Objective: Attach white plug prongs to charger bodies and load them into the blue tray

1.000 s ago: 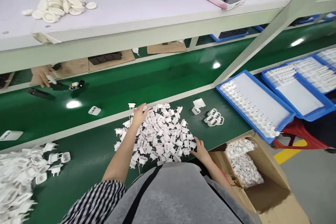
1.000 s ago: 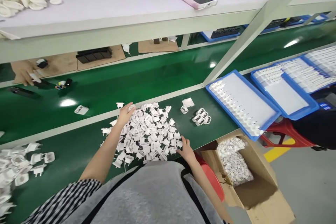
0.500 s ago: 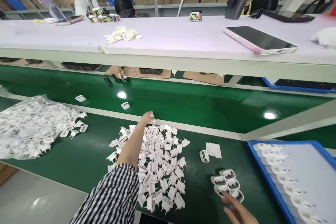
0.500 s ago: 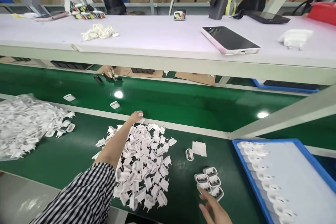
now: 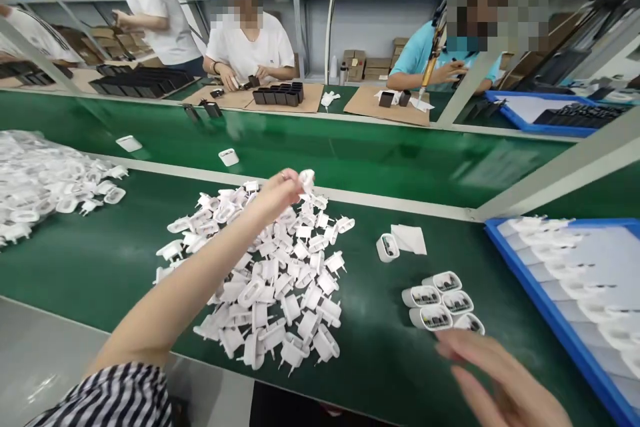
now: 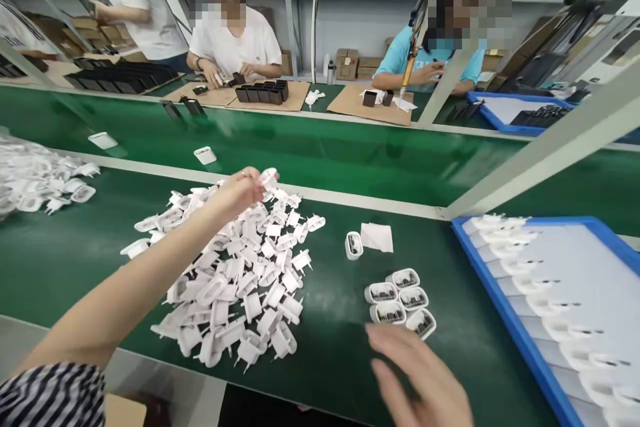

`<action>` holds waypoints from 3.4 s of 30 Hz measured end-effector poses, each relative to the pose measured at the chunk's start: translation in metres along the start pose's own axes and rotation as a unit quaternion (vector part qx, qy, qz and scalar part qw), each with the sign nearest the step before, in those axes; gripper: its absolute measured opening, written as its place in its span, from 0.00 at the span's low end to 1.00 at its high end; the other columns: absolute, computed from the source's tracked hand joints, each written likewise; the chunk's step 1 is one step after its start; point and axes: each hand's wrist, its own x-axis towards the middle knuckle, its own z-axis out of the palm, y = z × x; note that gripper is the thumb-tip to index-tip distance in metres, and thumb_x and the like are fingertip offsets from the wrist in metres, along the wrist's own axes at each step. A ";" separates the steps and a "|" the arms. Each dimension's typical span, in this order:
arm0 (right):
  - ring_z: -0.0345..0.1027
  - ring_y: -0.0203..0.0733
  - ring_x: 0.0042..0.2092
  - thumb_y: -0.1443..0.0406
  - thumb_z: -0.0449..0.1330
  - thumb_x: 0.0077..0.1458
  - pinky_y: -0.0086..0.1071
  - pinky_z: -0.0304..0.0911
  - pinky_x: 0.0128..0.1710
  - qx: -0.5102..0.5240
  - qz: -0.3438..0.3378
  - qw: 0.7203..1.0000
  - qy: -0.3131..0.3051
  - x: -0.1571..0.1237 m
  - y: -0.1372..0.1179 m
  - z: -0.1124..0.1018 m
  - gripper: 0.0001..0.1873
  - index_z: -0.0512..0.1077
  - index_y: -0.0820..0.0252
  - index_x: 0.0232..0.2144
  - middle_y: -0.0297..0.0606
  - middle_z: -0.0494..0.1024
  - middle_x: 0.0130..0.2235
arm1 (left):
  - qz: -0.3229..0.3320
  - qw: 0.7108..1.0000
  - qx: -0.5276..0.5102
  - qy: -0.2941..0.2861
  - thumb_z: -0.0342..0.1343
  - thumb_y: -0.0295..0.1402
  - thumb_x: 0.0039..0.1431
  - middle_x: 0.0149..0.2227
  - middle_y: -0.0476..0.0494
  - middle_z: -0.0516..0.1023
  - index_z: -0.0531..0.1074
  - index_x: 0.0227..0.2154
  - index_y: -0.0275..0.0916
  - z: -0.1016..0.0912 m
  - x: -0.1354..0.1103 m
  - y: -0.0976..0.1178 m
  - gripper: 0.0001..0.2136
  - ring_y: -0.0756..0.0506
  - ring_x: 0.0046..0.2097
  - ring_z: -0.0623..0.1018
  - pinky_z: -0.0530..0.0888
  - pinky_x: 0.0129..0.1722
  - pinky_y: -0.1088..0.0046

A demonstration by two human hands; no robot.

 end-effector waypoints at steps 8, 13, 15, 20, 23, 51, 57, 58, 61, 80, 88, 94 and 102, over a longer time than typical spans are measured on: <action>0.63 0.40 0.40 0.69 0.54 0.46 0.32 0.65 0.33 -0.012 -0.129 0.986 0.108 -0.034 -0.030 0.069 0.17 0.61 0.54 0.41 0.41 0.66 0.41 | -0.158 0.921 -0.286 -0.211 0.54 0.35 0.40 0.26 0.49 0.67 0.58 0.24 0.38 0.088 -0.209 -0.036 0.11 0.52 0.30 0.69 0.65 0.29 0.76; 0.66 0.38 0.32 0.69 0.54 0.44 0.29 0.63 0.25 0.078 0.017 0.974 0.214 -0.079 -0.027 0.050 0.06 0.67 0.56 0.29 0.37 0.70 0.31 | -0.005 0.961 0.086 -0.263 0.45 0.38 0.49 0.28 0.46 0.69 0.62 0.26 0.37 0.113 -0.213 -0.036 0.09 0.48 0.34 0.69 0.65 0.37 0.68; 0.66 0.38 0.28 0.64 0.54 0.44 0.28 0.61 0.20 0.197 0.126 0.949 0.213 -0.091 -0.025 0.038 0.06 0.66 0.57 0.29 0.37 0.71 0.32 | 0.095 0.941 0.299 -0.130 0.43 0.33 0.51 0.34 0.42 0.69 0.62 0.34 0.36 0.124 -0.181 -0.031 0.09 0.44 0.39 0.68 0.62 0.41 0.62; 0.63 0.33 0.22 0.61 0.57 0.40 0.29 0.60 0.21 0.380 0.246 0.882 0.131 -0.116 -0.015 0.018 0.10 0.65 0.59 0.28 0.37 0.71 0.31 | 0.182 0.843 0.494 -0.112 0.45 0.17 0.42 0.54 0.40 0.51 0.55 0.47 0.38 0.152 -0.086 -0.035 0.25 0.40 0.52 0.55 0.56 0.48 0.65; 0.58 0.29 0.20 0.62 0.60 0.36 0.26 0.58 0.20 0.380 0.266 0.877 0.128 -0.126 -0.004 0.016 0.11 0.67 0.60 0.27 0.33 0.69 0.25 | 0.177 0.824 0.501 -0.194 0.48 0.19 0.41 0.49 0.43 0.60 0.61 0.43 0.37 0.155 -0.064 -0.040 0.22 0.45 0.47 0.63 0.60 0.45 0.72; 0.65 0.42 0.40 0.66 0.52 0.44 0.33 0.60 0.38 0.010 0.093 0.979 -0.182 -0.044 0.010 0.042 0.14 0.68 0.52 0.36 0.32 0.71 0.40 | 0.106 0.937 0.319 -0.095 0.47 0.35 0.47 0.40 0.44 0.69 0.62 0.42 0.40 0.126 -0.224 -0.089 0.16 0.48 0.34 0.71 0.67 0.33 0.75; 0.67 0.44 0.33 0.69 0.54 0.42 0.31 0.59 0.28 -0.125 0.063 0.940 -0.310 -0.018 -0.006 0.035 0.11 0.71 0.54 0.31 0.35 0.75 0.31 | 0.039 0.857 0.489 -0.157 0.52 0.33 0.44 0.30 0.37 0.73 0.69 0.34 0.35 0.131 -0.213 -0.049 0.12 0.40 0.34 0.72 0.67 0.32 0.68; 0.67 0.44 0.32 0.69 0.54 0.41 0.30 0.57 0.26 -0.147 0.062 0.929 -0.333 -0.013 -0.008 0.034 0.10 0.71 0.55 0.29 0.36 0.75 0.29 | 0.015 0.839 0.514 -0.180 0.54 0.33 0.42 0.28 0.37 0.73 0.70 0.31 0.35 0.132 -0.209 -0.040 0.11 0.39 0.33 0.73 0.67 0.30 0.68; 0.67 0.43 0.29 0.68 0.56 0.39 0.27 0.51 0.21 -0.208 0.070 0.895 -0.388 -0.001 -0.015 0.032 0.07 0.72 0.55 0.26 0.36 0.74 0.25 | -0.038 0.785 0.564 -0.254 0.57 0.34 0.38 0.27 0.36 0.73 0.71 0.26 0.34 0.135 -0.195 -0.019 0.10 0.39 0.32 0.73 0.67 0.27 0.71; 0.65 0.44 0.31 0.65 0.52 0.40 0.30 0.56 0.27 -0.222 0.306 0.867 -0.325 -0.044 0.049 -0.065 0.08 0.69 0.61 0.26 0.39 0.73 0.27 | -0.047 0.785 0.618 0.026 0.43 0.20 0.46 0.40 0.38 0.68 0.65 0.39 0.35 0.059 -0.143 -0.035 0.16 0.44 0.40 0.69 0.66 0.35 0.72; 0.56 0.57 0.46 0.60 0.54 0.35 0.45 0.57 0.39 -0.262 0.284 0.922 -0.032 -0.060 0.065 -0.076 0.24 0.65 0.64 0.38 0.50 0.63 0.46 | 0.017 0.866 0.494 0.069 0.43 0.32 0.49 0.28 0.46 0.72 0.65 0.33 0.37 0.062 -0.155 -0.028 0.09 0.49 0.31 0.72 0.67 0.30 0.77; 0.62 0.43 0.38 0.56 0.49 0.44 0.37 0.61 0.36 0.002 0.137 0.990 0.044 -0.054 0.003 -0.032 0.21 0.61 0.58 0.41 0.43 0.63 0.43 | 0.253 0.900 0.346 0.079 0.46 0.30 0.47 0.26 0.49 0.72 0.66 0.26 0.37 0.115 -0.193 -0.031 0.05 0.50 0.30 0.70 0.67 0.29 0.76; 0.63 0.36 0.31 0.63 0.57 0.39 0.29 0.61 0.27 0.394 0.242 0.882 -0.097 -0.052 0.003 0.014 0.18 0.63 0.57 0.37 0.36 0.69 0.33 | 0.449 0.822 0.330 -0.116 0.46 0.27 0.49 0.31 0.47 0.72 0.66 0.30 0.38 0.162 -0.216 -0.042 0.06 0.50 0.35 0.69 0.66 0.36 0.74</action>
